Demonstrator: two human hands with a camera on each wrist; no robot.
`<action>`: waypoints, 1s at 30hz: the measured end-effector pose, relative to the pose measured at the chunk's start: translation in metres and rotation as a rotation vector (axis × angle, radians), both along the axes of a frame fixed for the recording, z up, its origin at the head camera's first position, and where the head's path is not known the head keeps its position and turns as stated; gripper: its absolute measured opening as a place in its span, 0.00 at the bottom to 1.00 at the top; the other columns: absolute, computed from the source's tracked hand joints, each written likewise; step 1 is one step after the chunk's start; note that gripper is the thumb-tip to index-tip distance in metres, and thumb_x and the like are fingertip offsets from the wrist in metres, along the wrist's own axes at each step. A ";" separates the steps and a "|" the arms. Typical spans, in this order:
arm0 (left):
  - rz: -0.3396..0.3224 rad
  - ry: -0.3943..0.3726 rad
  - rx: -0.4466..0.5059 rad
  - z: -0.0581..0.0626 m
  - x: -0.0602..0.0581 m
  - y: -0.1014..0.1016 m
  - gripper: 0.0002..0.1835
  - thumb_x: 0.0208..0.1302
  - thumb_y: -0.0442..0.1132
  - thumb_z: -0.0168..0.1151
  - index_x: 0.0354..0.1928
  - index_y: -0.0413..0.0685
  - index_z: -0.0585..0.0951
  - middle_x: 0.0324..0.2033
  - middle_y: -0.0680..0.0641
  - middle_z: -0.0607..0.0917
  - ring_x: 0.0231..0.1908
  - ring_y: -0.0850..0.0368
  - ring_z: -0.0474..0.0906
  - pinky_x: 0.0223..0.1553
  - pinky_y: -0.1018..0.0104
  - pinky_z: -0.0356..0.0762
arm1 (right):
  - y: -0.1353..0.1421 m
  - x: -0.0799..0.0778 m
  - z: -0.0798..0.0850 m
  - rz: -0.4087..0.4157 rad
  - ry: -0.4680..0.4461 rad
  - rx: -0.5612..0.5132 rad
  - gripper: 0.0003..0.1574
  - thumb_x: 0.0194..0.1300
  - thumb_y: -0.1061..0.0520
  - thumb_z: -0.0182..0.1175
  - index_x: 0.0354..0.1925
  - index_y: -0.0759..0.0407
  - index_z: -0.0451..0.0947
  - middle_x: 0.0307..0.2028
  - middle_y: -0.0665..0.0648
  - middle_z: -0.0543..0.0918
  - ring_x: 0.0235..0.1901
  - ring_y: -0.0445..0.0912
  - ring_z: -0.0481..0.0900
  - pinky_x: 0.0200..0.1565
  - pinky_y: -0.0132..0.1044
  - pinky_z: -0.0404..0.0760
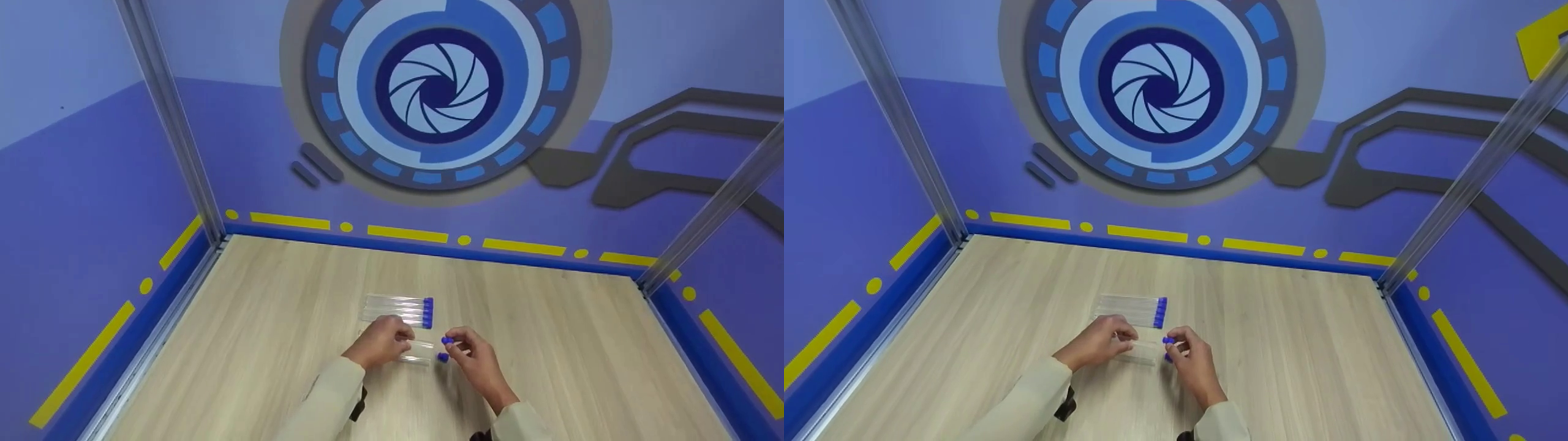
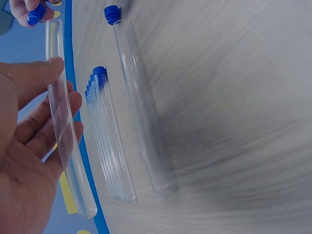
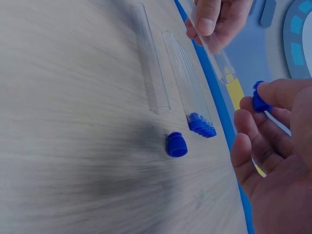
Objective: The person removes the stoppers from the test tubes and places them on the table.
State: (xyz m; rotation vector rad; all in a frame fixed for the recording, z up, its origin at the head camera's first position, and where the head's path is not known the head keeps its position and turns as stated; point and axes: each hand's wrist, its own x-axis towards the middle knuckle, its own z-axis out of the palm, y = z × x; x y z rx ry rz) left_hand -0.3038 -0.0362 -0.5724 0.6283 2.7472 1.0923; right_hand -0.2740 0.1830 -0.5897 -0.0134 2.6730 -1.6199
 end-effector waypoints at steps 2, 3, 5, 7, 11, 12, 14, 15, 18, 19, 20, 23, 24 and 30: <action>0.016 0.011 -0.004 -0.001 -0.001 0.000 0.08 0.58 0.32 0.65 0.39 0.45 0.87 0.36 0.53 0.84 0.39 0.60 0.79 0.45 0.64 0.79 | 0.000 -0.001 -0.002 -0.009 -0.007 0.003 0.11 0.65 0.62 0.59 0.47 0.57 0.76 0.43 0.53 0.83 0.40 0.44 0.77 0.41 0.32 0.74; 0.022 0.016 -0.003 -0.001 -0.002 0.000 0.08 0.57 0.31 0.65 0.39 0.45 0.87 0.36 0.53 0.84 0.39 0.60 0.79 0.45 0.63 0.79 | 0.000 -0.002 -0.002 -0.012 -0.007 0.007 0.11 0.65 0.63 0.59 0.47 0.57 0.77 0.43 0.53 0.83 0.40 0.44 0.77 0.41 0.33 0.74; 0.027 0.029 -0.004 -0.003 -0.003 -0.001 0.08 0.56 0.31 0.65 0.38 0.44 0.87 0.35 0.52 0.84 0.39 0.59 0.79 0.45 0.63 0.79 | 0.001 -0.002 -0.005 -0.017 -0.001 0.016 0.11 0.65 0.63 0.59 0.47 0.56 0.77 0.43 0.52 0.83 0.41 0.44 0.77 0.41 0.34 0.74; 0.026 0.038 -0.003 -0.004 -0.004 -0.001 0.08 0.56 0.30 0.65 0.38 0.43 0.87 0.36 0.52 0.85 0.39 0.59 0.79 0.45 0.62 0.79 | 0.001 -0.003 -0.008 -0.020 0.009 0.023 0.11 0.65 0.63 0.59 0.46 0.55 0.77 0.43 0.52 0.83 0.41 0.44 0.77 0.42 0.35 0.74; 0.017 0.055 -0.011 -0.008 -0.007 -0.001 0.08 0.54 0.29 0.64 0.35 0.43 0.87 0.34 0.51 0.85 0.37 0.61 0.78 0.43 0.63 0.78 | 0.001 -0.003 -0.014 -0.034 0.005 0.019 0.10 0.65 0.63 0.59 0.45 0.54 0.77 0.43 0.53 0.82 0.42 0.45 0.77 0.42 0.36 0.73; 0.014 0.059 -0.013 -0.009 -0.008 -0.001 0.08 0.54 0.29 0.63 0.35 0.43 0.87 0.34 0.51 0.85 0.36 0.62 0.77 0.43 0.64 0.78 | 0.001 -0.004 -0.015 -0.039 -0.004 0.020 0.10 0.65 0.63 0.59 0.45 0.54 0.77 0.44 0.53 0.81 0.42 0.45 0.76 0.42 0.36 0.73; 0.012 0.075 -0.019 -0.011 -0.009 -0.001 0.08 0.52 0.29 0.63 0.34 0.43 0.87 0.34 0.51 0.86 0.35 0.63 0.76 0.42 0.65 0.77 | 0.001 -0.005 -0.017 -0.049 -0.023 0.022 0.10 0.65 0.62 0.59 0.45 0.53 0.77 0.46 0.52 0.80 0.43 0.46 0.75 0.42 0.36 0.74; 0.012 0.081 -0.021 -0.012 -0.010 -0.001 0.08 0.52 0.29 0.63 0.34 0.43 0.87 0.34 0.51 0.86 0.35 0.63 0.76 0.42 0.65 0.77 | 0.000 -0.005 -0.019 -0.053 -0.032 0.025 0.10 0.65 0.62 0.59 0.45 0.53 0.76 0.47 0.52 0.79 0.43 0.46 0.75 0.41 0.36 0.74; 0.015 0.082 -0.021 -0.015 -0.010 -0.002 0.09 0.51 0.28 0.63 0.34 0.43 0.87 0.33 0.50 0.86 0.35 0.62 0.77 0.41 0.65 0.78 | 0.000 -0.006 -0.021 -0.076 -0.052 0.035 0.10 0.65 0.62 0.59 0.45 0.52 0.76 0.49 0.52 0.77 0.45 0.46 0.75 0.41 0.36 0.74; 0.017 0.078 -0.021 -0.016 -0.011 -0.002 0.09 0.51 0.28 0.63 0.34 0.43 0.87 0.33 0.50 0.86 0.34 0.62 0.77 0.41 0.65 0.78 | 0.000 -0.006 -0.022 -0.085 -0.060 0.034 0.10 0.65 0.62 0.59 0.45 0.52 0.76 0.49 0.53 0.77 0.45 0.46 0.75 0.40 0.36 0.75; 0.021 0.068 -0.022 -0.016 -0.011 -0.002 0.09 0.51 0.28 0.63 0.34 0.43 0.87 0.33 0.50 0.86 0.34 0.62 0.77 0.40 0.65 0.78 | -0.001 -0.006 -0.023 -0.093 -0.062 0.036 0.10 0.65 0.62 0.59 0.45 0.53 0.76 0.49 0.53 0.77 0.44 0.47 0.75 0.39 0.36 0.75; 0.037 0.045 -0.024 -0.019 -0.011 -0.003 0.09 0.51 0.28 0.62 0.34 0.42 0.87 0.33 0.49 0.86 0.33 0.62 0.76 0.40 0.63 0.77 | -0.003 -0.006 -0.024 -0.128 -0.084 0.023 0.09 0.65 0.62 0.59 0.45 0.55 0.77 0.48 0.54 0.77 0.43 0.46 0.75 0.37 0.35 0.75; 0.044 0.037 -0.028 -0.019 -0.011 -0.003 0.09 0.51 0.28 0.62 0.34 0.42 0.87 0.33 0.49 0.86 0.33 0.61 0.76 0.40 0.63 0.77 | -0.004 -0.005 -0.024 -0.137 -0.087 0.023 0.09 0.65 0.62 0.58 0.45 0.56 0.77 0.48 0.55 0.77 0.43 0.46 0.75 0.37 0.35 0.75; 0.081 0.013 -0.017 -0.023 -0.010 -0.001 0.09 0.53 0.29 0.62 0.35 0.42 0.87 0.35 0.49 0.86 0.36 0.59 0.78 0.43 0.60 0.78 | -0.006 -0.005 -0.026 -0.168 -0.107 0.017 0.09 0.65 0.63 0.58 0.45 0.58 0.77 0.48 0.57 0.78 0.43 0.46 0.76 0.39 0.35 0.76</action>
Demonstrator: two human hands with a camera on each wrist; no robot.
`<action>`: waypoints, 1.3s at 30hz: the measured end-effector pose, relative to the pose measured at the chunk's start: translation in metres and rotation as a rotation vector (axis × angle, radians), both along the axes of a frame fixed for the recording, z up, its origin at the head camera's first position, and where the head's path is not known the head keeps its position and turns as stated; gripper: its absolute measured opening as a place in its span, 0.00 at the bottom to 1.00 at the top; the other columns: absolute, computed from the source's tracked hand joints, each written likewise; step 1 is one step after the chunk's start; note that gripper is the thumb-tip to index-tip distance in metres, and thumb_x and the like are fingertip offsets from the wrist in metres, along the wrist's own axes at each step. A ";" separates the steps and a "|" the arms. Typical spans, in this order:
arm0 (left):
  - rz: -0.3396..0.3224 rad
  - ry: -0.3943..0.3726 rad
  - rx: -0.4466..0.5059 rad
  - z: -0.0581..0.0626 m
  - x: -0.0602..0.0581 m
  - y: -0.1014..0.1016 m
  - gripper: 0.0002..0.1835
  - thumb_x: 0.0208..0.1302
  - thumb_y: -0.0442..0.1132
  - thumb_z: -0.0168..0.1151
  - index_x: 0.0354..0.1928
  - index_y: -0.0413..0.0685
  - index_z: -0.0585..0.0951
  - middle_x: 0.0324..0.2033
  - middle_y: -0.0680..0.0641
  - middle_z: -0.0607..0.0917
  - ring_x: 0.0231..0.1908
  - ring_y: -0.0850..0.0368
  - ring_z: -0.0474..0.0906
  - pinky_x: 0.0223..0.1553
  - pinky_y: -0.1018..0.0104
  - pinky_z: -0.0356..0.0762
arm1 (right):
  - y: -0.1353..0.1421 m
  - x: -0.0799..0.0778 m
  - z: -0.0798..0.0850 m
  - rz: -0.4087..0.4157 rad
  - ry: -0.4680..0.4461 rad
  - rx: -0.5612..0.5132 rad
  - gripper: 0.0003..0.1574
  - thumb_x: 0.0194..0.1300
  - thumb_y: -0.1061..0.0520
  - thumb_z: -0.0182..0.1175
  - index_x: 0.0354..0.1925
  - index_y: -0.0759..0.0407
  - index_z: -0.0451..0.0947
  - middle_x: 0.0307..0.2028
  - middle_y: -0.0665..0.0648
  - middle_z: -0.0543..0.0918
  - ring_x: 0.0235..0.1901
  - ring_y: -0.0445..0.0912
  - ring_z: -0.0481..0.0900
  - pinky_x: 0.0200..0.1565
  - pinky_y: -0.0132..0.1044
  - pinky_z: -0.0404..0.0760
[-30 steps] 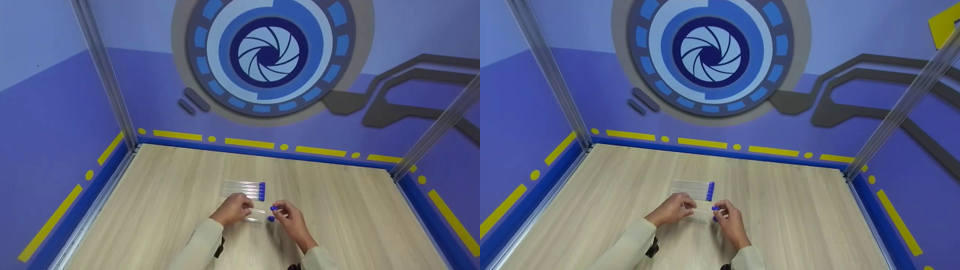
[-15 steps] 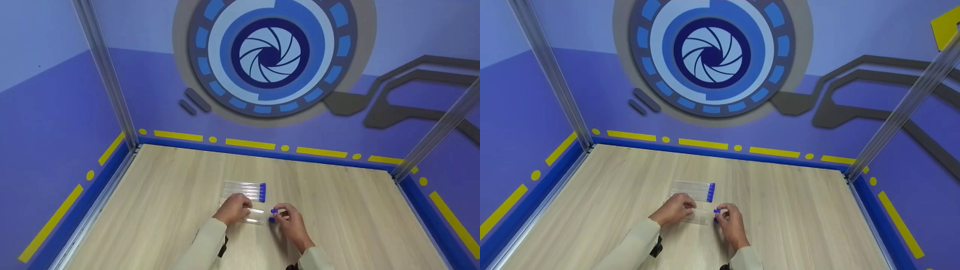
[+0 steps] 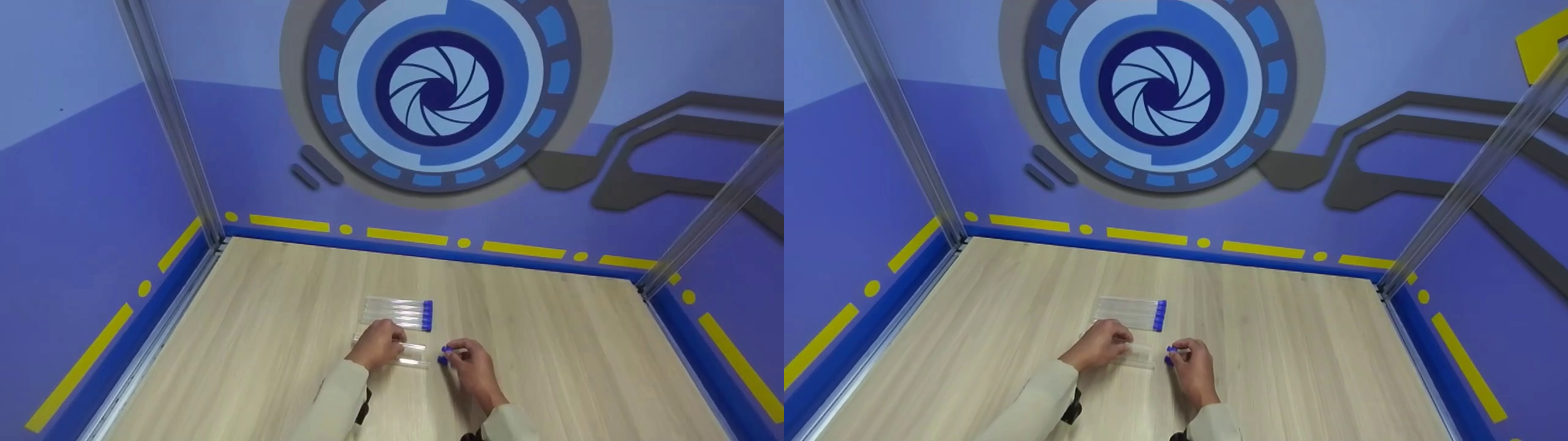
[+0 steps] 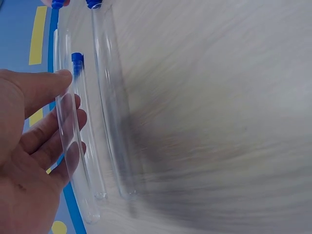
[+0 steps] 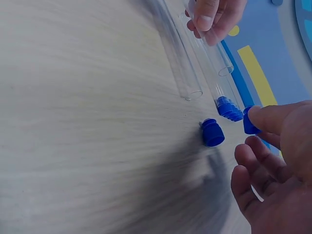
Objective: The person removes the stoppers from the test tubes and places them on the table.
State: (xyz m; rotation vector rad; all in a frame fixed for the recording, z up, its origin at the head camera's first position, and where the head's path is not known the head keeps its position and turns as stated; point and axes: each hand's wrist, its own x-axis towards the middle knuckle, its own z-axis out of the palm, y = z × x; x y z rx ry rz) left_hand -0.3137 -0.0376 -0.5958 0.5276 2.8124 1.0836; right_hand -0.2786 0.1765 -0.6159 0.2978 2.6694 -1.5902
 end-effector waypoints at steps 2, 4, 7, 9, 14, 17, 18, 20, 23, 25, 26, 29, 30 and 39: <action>0.007 -0.005 0.006 -0.001 0.001 0.001 0.09 0.54 0.29 0.62 0.36 0.42 0.87 0.35 0.48 0.86 0.38 0.58 0.79 0.44 0.60 0.78 | 0.000 0.000 -0.001 0.006 0.000 0.000 0.09 0.65 0.63 0.59 0.45 0.58 0.77 0.48 0.57 0.79 0.44 0.46 0.76 0.40 0.36 0.76; 0.012 -0.009 0.009 -0.002 0.002 0.002 0.09 0.55 0.30 0.62 0.36 0.42 0.87 0.36 0.48 0.85 0.39 0.56 0.79 0.45 0.59 0.78 | 0.000 -0.001 -0.002 0.011 0.009 -0.001 0.08 0.65 0.63 0.59 0.44 0.58 0.78 0.47 0.57 0.79 0.44 0.46 0.77 0.41 0.36 0.76; 0.016 -0.003 0.005 -0.005 0.003 0.003 0.09 0.55 0.30 0.62 0.36 0.43 0.87 0.36 0.49 0.85 0.40 0.56 0.79 0.46 0.58 0.78 | 0.001 -0.001 -0.005 0.025 0.037 0.001 0.07 0.64 0.63 0.60 0.43 0.59 0.78 0.45 0.57 0.80 0.43 0.46 0.77 0.41 0.35 0.75; 0.013 0.009 0.000 -0.007 0.003 0.004 0.09 0.55 0.29 0.62 0.36 0.43 0.87 0.36 0.49 0.85 0.39 0.56 0.80 0.45 0.59 0.78 | 0.001 -0.001 -0.006 0.034 0.059 0.008 0.07 0.64 0.64 0.60 0.42 0.60 0.79 0.44 0.57 0.81 0.42 0.45 0.76 0.41 0.35 0.74; 0.001 0.029 -0.014 -0.011 0.003 0.005 0.08 0.54 0.29 0.63 0.34 0.45 0.87 0.34 0.50 0.86 0.37 0.58 0.79 0.42 0.61 0.78 | 0.002 -0.003 -0.009 0.038 0.076 0.020 0.07 0.63 0.64 0.60 0.41 0.61 0.79 0.41 0.56 0.82 0.40 0.45 0.76 0.42 0.35 0.72; 0.003 0.019 -0.014 -0.013 0.001 0.006 0.08 0.54 0.30 0.63 0.35 0.45 0.87 0.34 0.50 0.85 0.37 0.59 0.79 0.42 0.61 0.78 | 0.002 -0.005 -0.010 0.024 0.053 0.012 0.07 0.63 0.64 0.60 0.41 0.60 0.79 0.41 0.56 0.82 0.40 0.45 0.76 0.42 0.36 0.72; 0.006 0.012 -0.012 -0.013 0.001 0.006 0.08 0.54 0.30 0.63 0.35 0.45 0.87 0.34 0.50 0.85 0.37 0.59 0.79 0.42 0.61 0.78 | 0.002 -0.006 -0.010 0.019 0.045 0.012 0.07 0.63 0.64 0.60 0.42 0.60 0.79 0.41 0.56 0.82 0.40 0.45 0.76 0.42 0.36 0.73; 0.010 0.004 -0.007 -0.014 0.000 0.007 0.07 0.54 0.30 0.63 0.35 0.45 0.87 0.34 0.50 0.85 0.37 0.59 0.79 0.42 0.61 0.78 | 0.002 -0.008 -0.009 0.011 0.029 0.010 0.08 0.64 0.64 0.60 0.42 0.60 0.78 0.41 0.56 0.82 0.41 0.45 0.77 0.42 0.37 0.73; 0.017 -0.004 -0.006 -0.014 -0.001 0.007 0.07 0.54 0.31 0.64 0.35 0.46 0.87 0.34 0.50 0.86 0.36 0.60 0.78 0.41 0.61 0.78 | 0.001 -0.011 -0.009 0.011 0.012 0.005 0.09 0.64 0.64 0.60 0.44 0.60 0.78 0.42 0.56 0.82 0.40 0.45 0.77 0.42 0.37 0.74; 0.022 -0.010 -0.005 -0.014 -0.001 0.007 0.07 0.55 0.30 0.64 0.34 0.46 0.87 0.33 0.50 0.86 0.35 0.61 0.77 0.40 0.61 0.77 | 0.001 -0.013 -0.010 0.020 0.008 -0.001 0.09 0.64 0.65 0.59 0.44 0.61 0.78 0.41 0.56 0.82 0.39 0.44 0.77 0.41 0.37 0.74; 0.023 -0.009 -0.004 -0.014 -0.002 0.007 0.06 0.54 0.30 0.64 0.33 0.46 0.87 0.33 0.50 0.86 0.34 0.61 0.77 0.40 0.61 0.77 | 0.001 -0.014 -0.010 0.025 0.006 0.001 0.09 0.64 0.65 0.59 0.44 0.61 0.78 0.41 0.56 0.82 0.39 0.44 0.77 0.41 0.37 0.74; 0.019 -0.005 -0.002 -0.014 -0.002 0.007 0.06 0.55 0.30 0.64 0.33 0.45 0.87 0.33 0.50 0.85 0.35 0.61 0.77 0.40 0.61 0.77 | -0.001 -0.015 -0.011 0.029 0.000 -0.001 0.09 0.65 0.66 0.58 0.44 0.61 0.78 0.40 0.56 0.82 0.38 0.44 0.78 0.41 0.37 0.75; 0.017 -0.002 -0.002 -0.015 -0.002 0.007 0.06 0.55 0.30 0.64 0.33 0.45 0.86 0.33 0.51 0.85 0.35 0.61 0.77 0.41 0.61 0.77 | -0.001 -0.015 -0.011 0.027 -0.001 0.003 0.09 0.65 0.66 0.58 0.44 0.61 0.78 0.40 0.56 0.82 0.38 0.44 0.78 0.40 0.36 0.75; 0.026 0.023 -0.002 -0.017 -0.001 0.009 0.05 0.55 0.30 0.64 0.32 0.45 0.86 0.32 0.51 0.84 0.34 0.61 0.76 0.40 0.61 0.77 | -0.004 -0.015 -0.012 0.038 0.018 0.032 0.08 0.64 0.67 0.59 0.42 0.62 0.79 0.38 0.56 0.83 0.37 0.44 0.77 0.40 0.37 0.75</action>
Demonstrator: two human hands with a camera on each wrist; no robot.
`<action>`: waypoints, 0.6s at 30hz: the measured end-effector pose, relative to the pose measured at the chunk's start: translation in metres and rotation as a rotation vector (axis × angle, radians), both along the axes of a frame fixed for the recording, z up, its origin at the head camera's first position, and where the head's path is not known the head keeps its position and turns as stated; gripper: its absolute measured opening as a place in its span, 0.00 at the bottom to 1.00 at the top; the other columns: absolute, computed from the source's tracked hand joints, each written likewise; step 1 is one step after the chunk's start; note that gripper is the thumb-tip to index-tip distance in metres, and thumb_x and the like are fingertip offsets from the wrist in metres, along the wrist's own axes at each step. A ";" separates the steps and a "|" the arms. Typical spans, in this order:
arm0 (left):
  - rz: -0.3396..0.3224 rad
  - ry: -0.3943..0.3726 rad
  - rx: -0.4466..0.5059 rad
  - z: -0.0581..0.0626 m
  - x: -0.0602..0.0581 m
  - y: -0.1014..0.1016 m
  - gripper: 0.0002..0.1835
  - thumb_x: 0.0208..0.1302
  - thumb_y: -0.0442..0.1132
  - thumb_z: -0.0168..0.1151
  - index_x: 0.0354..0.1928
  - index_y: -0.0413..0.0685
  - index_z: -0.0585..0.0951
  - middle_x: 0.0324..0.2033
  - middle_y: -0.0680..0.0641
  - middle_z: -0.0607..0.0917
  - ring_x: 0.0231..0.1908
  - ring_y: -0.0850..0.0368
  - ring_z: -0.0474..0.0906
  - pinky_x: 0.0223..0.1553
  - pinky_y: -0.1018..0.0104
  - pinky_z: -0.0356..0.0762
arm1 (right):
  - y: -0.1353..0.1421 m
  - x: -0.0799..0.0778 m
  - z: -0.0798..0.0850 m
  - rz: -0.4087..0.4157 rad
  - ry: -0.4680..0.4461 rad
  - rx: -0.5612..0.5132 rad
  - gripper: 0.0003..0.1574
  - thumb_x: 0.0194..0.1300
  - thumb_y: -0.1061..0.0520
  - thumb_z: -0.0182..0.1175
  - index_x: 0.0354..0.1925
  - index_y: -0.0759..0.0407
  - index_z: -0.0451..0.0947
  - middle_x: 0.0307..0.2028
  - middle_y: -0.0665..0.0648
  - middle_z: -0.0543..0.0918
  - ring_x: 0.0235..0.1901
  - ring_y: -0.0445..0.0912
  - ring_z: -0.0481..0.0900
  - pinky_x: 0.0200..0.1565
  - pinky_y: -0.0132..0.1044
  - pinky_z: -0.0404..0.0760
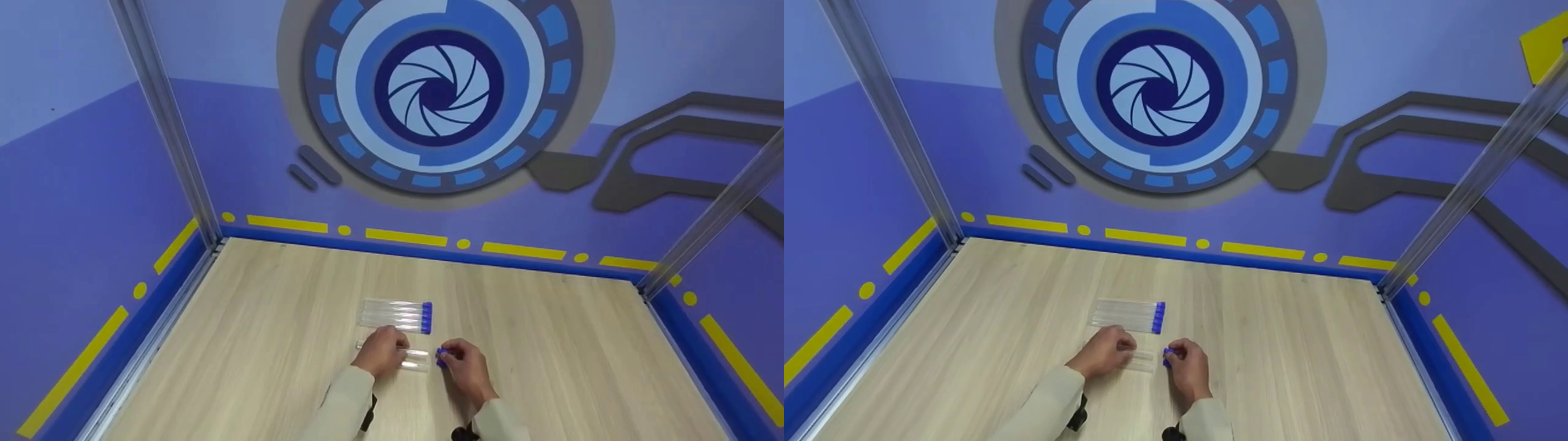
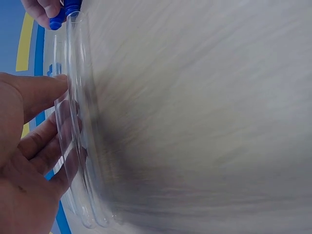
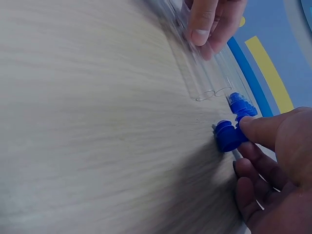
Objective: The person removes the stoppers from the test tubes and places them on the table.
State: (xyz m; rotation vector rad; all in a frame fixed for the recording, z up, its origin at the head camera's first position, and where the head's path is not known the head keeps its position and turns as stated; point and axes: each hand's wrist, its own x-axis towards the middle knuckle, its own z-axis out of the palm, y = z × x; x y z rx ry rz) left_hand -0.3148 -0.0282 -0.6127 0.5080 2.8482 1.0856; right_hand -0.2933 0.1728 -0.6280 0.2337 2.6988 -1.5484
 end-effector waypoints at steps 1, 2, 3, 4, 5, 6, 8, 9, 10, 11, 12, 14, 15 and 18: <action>0.000 0.003 -0.002 0.000 0.000 0.000 0.05 0.55 0.30 0.64 0.32 0.45 0.87 0.31 0.51 0.85 0.33 0.61 0.76 0.39 0.62 0.77 | 0.000 0.000 0.000 0.003 0.007 0.002 0.08 0.64 0.67 0.59 0.42 0.62 0.79 0.38 0.56 0.83 0.37 0.44 0.77 0.40 0.37 0.75; 0.001 0.003 -0.003 0.001 0.000 0.000 0.05 0.55 0.30 0.64 0.32 0.45 0.87 0.31 0.51 0.85 0.32 0.62 0.75 0.38 0.63 0.76 | 0.000 0.000 0.000 0.006 0.011 0.001 0.08 0.63 0.67 0.59 0.42 0.62 0.79 0.38 0.56 0.83 0.37 0.44 0.77 0.40 0.37 0.75; 0.003 0.000 -0.004 0.001 0.000 0.000 0.05 0.55 0.30 0.64 0.31 0.46 0.87 0.30 0.51 0.84 0.31 0.63 0.74 0.37 0.64 0.76 | 0.000 0.000 -0.001 0.007 0.011 0.000 0.09 0.63 0.67 0.58 0.42 0.62 0.80 0.38 0.56 0.83 0.37 0.44 0.77 0.41 0.37 0.75; 0.002 0.002 -0.004 0.001 0.000 0.000 0.06 0.55 0.30 0.64 0.30 0.46 0.86 0.29 0.52 0.84 0.30 0.64 0.72 0.35 0.65 0.74 | 0.000 0.001 -0.001 0.008 0.013 0.000 0.09 0.63 0.68 0.58 0.42 0.62 0.80 0.39 0.56 0.83 0.37 0.45 0.77 0.41 0.37 0.75; 0.002 0.003 -0.007 0.001 0.000 0.000 0.06 0.54 0.29 0.63 0.29 0.47 0.86 0.28 0.53 0.83 0.28 0.65 0.71 0.33 0.67 0.73 | 0.000 0.000 -0.001 0.011 0.018 0.010 0.09 0.63 0.68 0.58 0.42 0.62 0.80 0.39 0.56 0.83 0.38 0.45 0.77 0.41 0.37 0.75; 0.000 0.008 -0.009 0.001 -0.001 0.000 0.06 0.54 0.29 0.63 0.27 0.47 0.86 0.26 0.53 0.82 0.27 0.65 0.69 0.30 0.68 0.71 | 0.000 0.000 -0.001 0.008 0.017 0.015 0.10 0.63 0.69 0.58 0.42 0.62 0.80 0.39 0.57 0.83 0.38 0.45 0.77 0.41 0.37 0.75; 0.004 -0.008 -0.010 0.001 -0.001 0.001 0.07 0.54 0.29 0.63 0.26 0.48 0.85 0.24 0.55 0.80 0.26 0.65 0.66 0.29 0.68 0.68 | 0.000 0.000 -0.002 0.000 0.005 0.016 0.10 0.63 0.69 0.57 0.42 0.62 0.80 0.39 0.56 0.83 0.37 0.45 0.77 0.41 0.37 0.75; 0.005 -0.009 -0.012 0.000 0.000 0.001 0.07 0.54 0.29 0.63 0.26 0.48 0.84 0.24 0.55 0.79 0.26 0.65 0.66 0.29 0.68 0.68 | -0.001 0.000 -0.002 -0.006 -0.002 0.013 0.10 0.63 0.69 0.57 0.42 0.62 0.80 0.39 0.56 0.83 0.37 0.45 0.77 0.40 0.37 0.75; 0.005 -0.008 -0.014 0.000 0.000 0.001 0.06 0.54 0.29 0.63 0.26 0.48 0.84 0.25 0.55 0.79 0.26 0.65 0.66 0.29 0.68 0.68 | -0.001 0.000 -0.002 -0.009 -0.005 0.013 0.10 0.63 0.69 0.57 0.42 0.62 0.80 0.39 0.56 0.83 0.37 0.45 0.77 0.40 0.37 0.75; 0.006 -0.006 -0.017 0.000 0.000 0.001 0.06 0.54 0.30 0.63 0.26 0.48 0.85 0.26 0.55 0.80 0.27 0.65 0.67 0.30 0.68 0.69 | -0.001 -0.001 -0.002 -0.013 -0.009 0.012 0.10 0.63 0.69 0.57 0.42 0.62 0.80 0.39 0.56 0.83 0.37 0.45 0.77 0.40 0.37 0.75; 0.007 -0.005 -0.017 -0.001 0.000 0.001 0.06 0.55 0.30 0.63 0.27 0.48 0.85 0.27 0.54 0.81 0.27 0.65 0.68 0.31 0.67 0.71 | -0.001 -0.001 -0.002 -0.016 -0.010 0.013 0.10 0.63 0.69 0.57 0.42 0.62 0.80 0.39 0.56 0.83 0.37 0.45 0.77 0.40 0.37 0.75; 0.012 0.000 -0.020 -0.001 0.000 0.001 0.06 0.54 0.30 0.63 0.29 0.47 0.86 0.30 0.53 0.82 0.29 0.65 0.70 0.33 0.66 0.73 | -0.001 -0.001 -0.003 -0.024 -0.018 0.013 0.10 0.63 0.69 0.57 0.42 0.61 0.80 0.39 0.56 0.83 0.37 0.45 0.77 0.40 0.37 0.75; 0.014 -0.001 -0.019 -0.001 0.000 0.001 0.06 0.54 0.30 0.63 0.30 0.47 0.86 0.30 0.53 0.83 0.30 0.65 0.71 0.34 0.66 0.74 | -0.001 -0.002 -0.003 -0.029 -0.022 0.013 0.10 0.63 0.68 0.57 0.42 0.61 0.80 0.39 0.56 0.83 0.37 0.45 0.77 0.39 0.37 0.75; 0.015 -0.006 -0.012 -0.001 0.000 0.001 0.06 0.54 0.30 0.63 0.30 0.46 0.86 0.30 0.52 0.83 0.29 0.64 0.71 0.33 0.65 0.74 | -0.001 -0.002 -0.003 -0.037 -0.033 0.021 0.10 0.64 0.68 0.56 0.43 0.60 0.80 0.39 0.56 0.82 0.37 0.44 0.77 0.39 0.37 0.75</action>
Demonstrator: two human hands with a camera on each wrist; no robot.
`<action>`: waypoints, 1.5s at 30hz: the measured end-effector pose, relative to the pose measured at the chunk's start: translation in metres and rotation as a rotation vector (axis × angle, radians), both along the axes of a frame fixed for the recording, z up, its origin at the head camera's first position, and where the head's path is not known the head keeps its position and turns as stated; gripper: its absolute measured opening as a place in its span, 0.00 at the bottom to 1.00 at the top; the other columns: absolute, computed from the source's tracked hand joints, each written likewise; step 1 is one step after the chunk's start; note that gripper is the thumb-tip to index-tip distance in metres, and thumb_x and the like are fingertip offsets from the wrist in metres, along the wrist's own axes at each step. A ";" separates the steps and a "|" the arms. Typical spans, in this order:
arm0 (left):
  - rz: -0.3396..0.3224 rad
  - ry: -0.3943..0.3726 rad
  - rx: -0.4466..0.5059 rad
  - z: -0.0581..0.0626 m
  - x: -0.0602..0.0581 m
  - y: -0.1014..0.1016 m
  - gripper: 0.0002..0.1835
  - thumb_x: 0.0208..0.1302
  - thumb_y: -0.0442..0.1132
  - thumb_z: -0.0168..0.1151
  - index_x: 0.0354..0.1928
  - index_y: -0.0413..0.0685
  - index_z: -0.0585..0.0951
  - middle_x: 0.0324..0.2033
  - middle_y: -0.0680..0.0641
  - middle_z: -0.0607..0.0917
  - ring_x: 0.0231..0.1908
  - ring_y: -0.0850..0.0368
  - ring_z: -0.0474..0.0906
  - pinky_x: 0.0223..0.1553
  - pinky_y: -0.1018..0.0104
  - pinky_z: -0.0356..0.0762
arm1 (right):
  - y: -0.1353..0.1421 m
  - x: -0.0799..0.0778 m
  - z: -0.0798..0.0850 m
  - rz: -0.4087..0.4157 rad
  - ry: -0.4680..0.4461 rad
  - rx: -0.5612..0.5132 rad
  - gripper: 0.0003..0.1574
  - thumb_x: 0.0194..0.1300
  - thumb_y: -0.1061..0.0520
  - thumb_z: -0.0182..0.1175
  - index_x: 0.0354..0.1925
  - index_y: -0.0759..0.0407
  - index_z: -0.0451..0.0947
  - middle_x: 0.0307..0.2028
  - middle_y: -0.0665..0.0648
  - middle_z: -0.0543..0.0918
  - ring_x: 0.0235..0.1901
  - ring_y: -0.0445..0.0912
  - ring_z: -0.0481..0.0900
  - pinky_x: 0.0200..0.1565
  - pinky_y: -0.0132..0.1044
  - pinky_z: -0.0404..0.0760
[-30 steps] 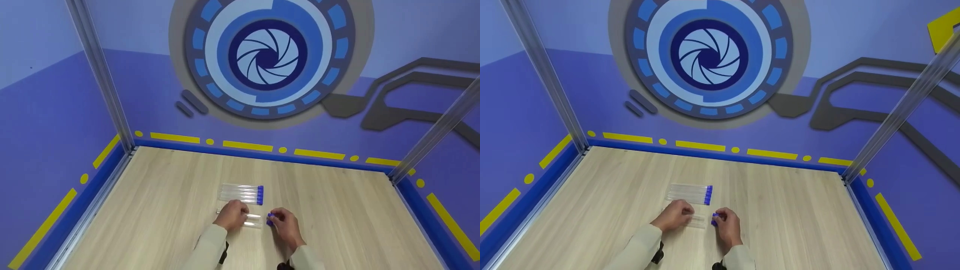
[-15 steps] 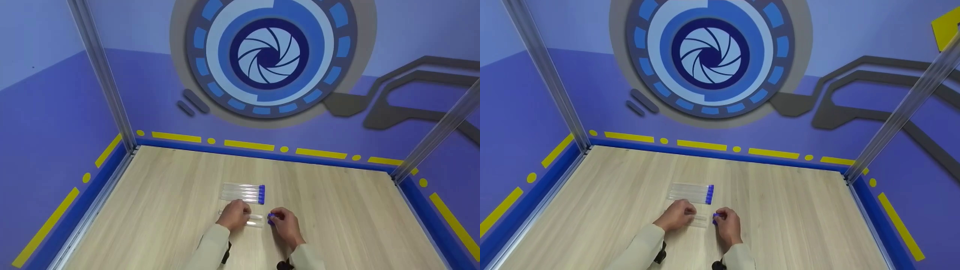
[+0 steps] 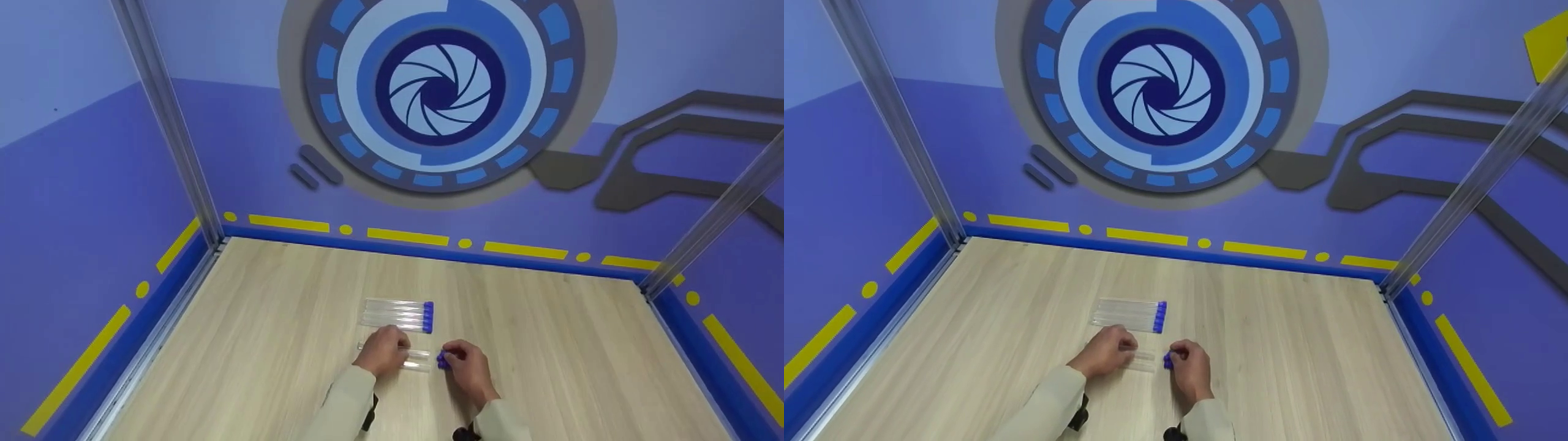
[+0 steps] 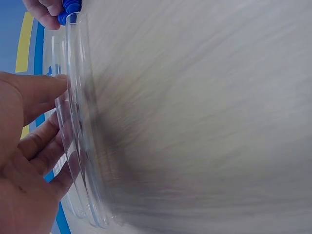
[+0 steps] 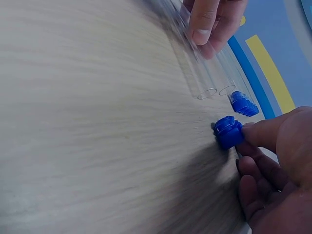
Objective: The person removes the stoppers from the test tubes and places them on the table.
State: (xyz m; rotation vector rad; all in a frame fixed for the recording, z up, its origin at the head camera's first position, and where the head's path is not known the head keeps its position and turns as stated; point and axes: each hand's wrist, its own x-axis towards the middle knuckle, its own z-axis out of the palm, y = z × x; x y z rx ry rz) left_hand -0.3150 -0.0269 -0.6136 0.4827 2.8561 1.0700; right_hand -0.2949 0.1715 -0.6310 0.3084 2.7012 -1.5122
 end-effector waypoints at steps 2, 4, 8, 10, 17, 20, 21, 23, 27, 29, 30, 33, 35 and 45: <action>0.003 -0.013 0.006 0.001 0.000 0.000 0.05 0.54 0.30 0.63 0.30 0.46 0.86 0.29 0.52 0.83 0.29 0.63 0.71 0.33 0.65 0.74 | 0.001 0.001 0.000 -0.010 -0.013 -0.005 0.11 0.65 0.67 0.56 0.44 0.59 0.80 0.40 0.55 0.82 0.37 0.44 0.78 0.41 0.37 0.76; 0.010 -0.028 0.007 0.002 0.001 0.001 0.04 0.55 0.31 0.64 0.30 0.46 0.86 0.29 0.52 0.82 0.29 0.63 0.71 0.33 0.65 0.73 | 0.001 0.001 0.000 -0.009 -0.011 -0.004 0.11 0.67 0.66 0.55 0.45 0.59 0.80 0.41 0.56 0.83 0.38 0.44 0.78 0.43 0.39 0.77; 0.030 -0.044 -0.004 0.002 0.002 0.001 0.03 0.57 0.33 0.64 0.31 0.47 0.85 0.31 0.53 0.81 0.31 0.63 0.71 0.35 0.63 0.74 | 0.003 0.002 0.000 -0.003 -0.028 -0.010 0.13 0.68 0.66 0.52 0.47 0.59 0.80 0.44 0.56 0.83 0.41 0.44 0.79 0.47 0.41 0.78; 0.036 -0.047 -0.006 0.002 0.003 0.001 0.02 0.57 0.34 0.64 0.31 0.48 0.85 0.31 0.54 0.81 0.31 0.63 0.72 0.35 0.63 0.74 | 0.003 0.002 0.001 0.008 -0.039 -0.012 0.15 0.68 0.66 0.50 0.48 0.59 0.79 0.46 0.56 0.83 0.42 0.44 0.79 0.48 0.42 0.78; 0.022 -0.016 -0.009 0.002 0.001 0.002 0.03 0.58 0.34 0.64 0.29 0.48 0.86 0.29 0.54 0.82 0.29 0.64 0.72 0.33 0.64 0.74 | 0.007 0.005 0.002 0.060 0.036 -0.022 0.16 0.67 0.68 0.49 0.50 0.64 0.78 0.48 0.61 0.83 0.49 0.50 0.80 0.53 0.48 0.77; 0.029 -0.034 -0.010 0.003 0.000 0.002 0.03 0.58 0.35 0.64 0.30 0.48 0.86 0.30 0.55 0.82 0.30 0.64 0.72 0.34 0.63 0.75 | 0.007 0.006 0.001 0.055 0.043 -0.023 0.16 0.68 0.68 0.49 0.50 0.63 0.78 0.48 0.60 0.83 0.49 0.49 0.80 0.54 0.48 0.76; 0.033 -0.040 -0.009 0.003 0.000 0.002 0.03 0.58 0.35 0.64 0.31 0.48 0.86 0.30 0.55 0.82 0.30 0.64 0.73 0.34 0.63 0.75 | 0.007 0.006 0.001 0.050 0.042 -0.022 0.15 0.68 0.67 0.49 0.50 0.62 0.78 0.48 0.59 0.83 0.49 0.49 0.80 0.54 0.48 0.76; 0.043 -0.047 -0.007 0.003 0.000 0.003 0.03 0.59 0.35 0.64 0.32 0.48 0.85 0.31 0.55 0.81 0.31 0.63 0.73 0.35 0.62 0.75 | 0.007 0.005 0.000 0.039 0.039 -0.020 0.15 0.69 0.67 0.50 0.50 0.62 0.78 0.48 0.59 0.83 0.48 0.48 0.80 0.54 0.48 0.76; 0.065 0.008 0.002 0.002 -0.002 0.004 0.04 0.59 0.35 0.63 0.35 0.47 0.85 0.33 0.53 0.81 0.34 0.61 0.75 0.39 0.62 0.76 | 0.006 0.005 -0.002 0.020 0.038 -0.017 0.14 0.69 0.65 0.50 0.49 0.61 0.78 0.48 0.58 0.83 0.48 0.48 0.80 0.53 0.47 0.77; 0.068 0.064 0.009 0.001 -0.004 0.005 0.06 0.59 0.34 0.62 0.37 0.46 0.85 0.35 0.51 0.81 0.37 0.58 0.77 0.41 0.60 0.77 | 0.006 0.005 -0.002 0.009 0.036 -0.020 0.14 0.69 0.65 0.50 0.49 0.60 0.79 0.48 0.57 0.83 0.48 0.48 0.80 0.53 0.47 0.77; 0.066 0.098 0.006 0.000 -0.004 0.006 0.07 0.59 0.33 0.62 0.39 0.45 0.85 0.36 0.51 0.81 0.39 0.57 0.78 0.43 0.60 0.77 | 0.007 0.005 -0.002 0.015 0.045 -0.013 0.14 0.69 0.65 0.50 0.49 0.61 0.79 0.48 0.58 0.83 0.48 0.48 0.80 0.53 0.48 0.77; 0.064 0.168 -0.029 0.000 -0.006 0.007 0.09 0.60 0.32 0.61 0.42 0.44 0.85 0.40 0.49 0.80 0.43 0.53 0.79 0.46 0.59 0.77 | 0.006 0.005 -0.003 0.010 0.049 -0.006 0.14 0.69 0.65 0.50 0.48 0.60 0.79 0.47 0.58 0.83 0.48 0.48 0.80 0.53 0.48 0.77; 0.066 0.196 -0.059 0.000 -0.007 0.008 0.10 0.60 0.32 0.61 0.43 0.44 0.85 0.42 0.48 0.80 0.45 0.51 0.78 0.47 0.58 0.77 | 0.006 0.005 -0.003 0.008 0.052 0.000 0.14 0.69 0.65 0.50 0.48 0.60 0.79 0.47 0.58 0.83 0.48 0.49 0.79 0.53 0.48 0.76; 0.083 0.297 -0.147 -0.004 -0.006 0.009 0.08 0.64 0.33 0.57 0.39 0.44 0.85 0.35 0.49 0.80 0.39 0.53 0.78 0.42 0.57 0.73 | 0.006 0.008 -0.003 0.005 0.061 -0.015 0.14 0.69 0.66 0.50 0.48 0.61 0.79 0.47 0.58 0.83 0.49 0.49 0.79 0.53 0.48 0.76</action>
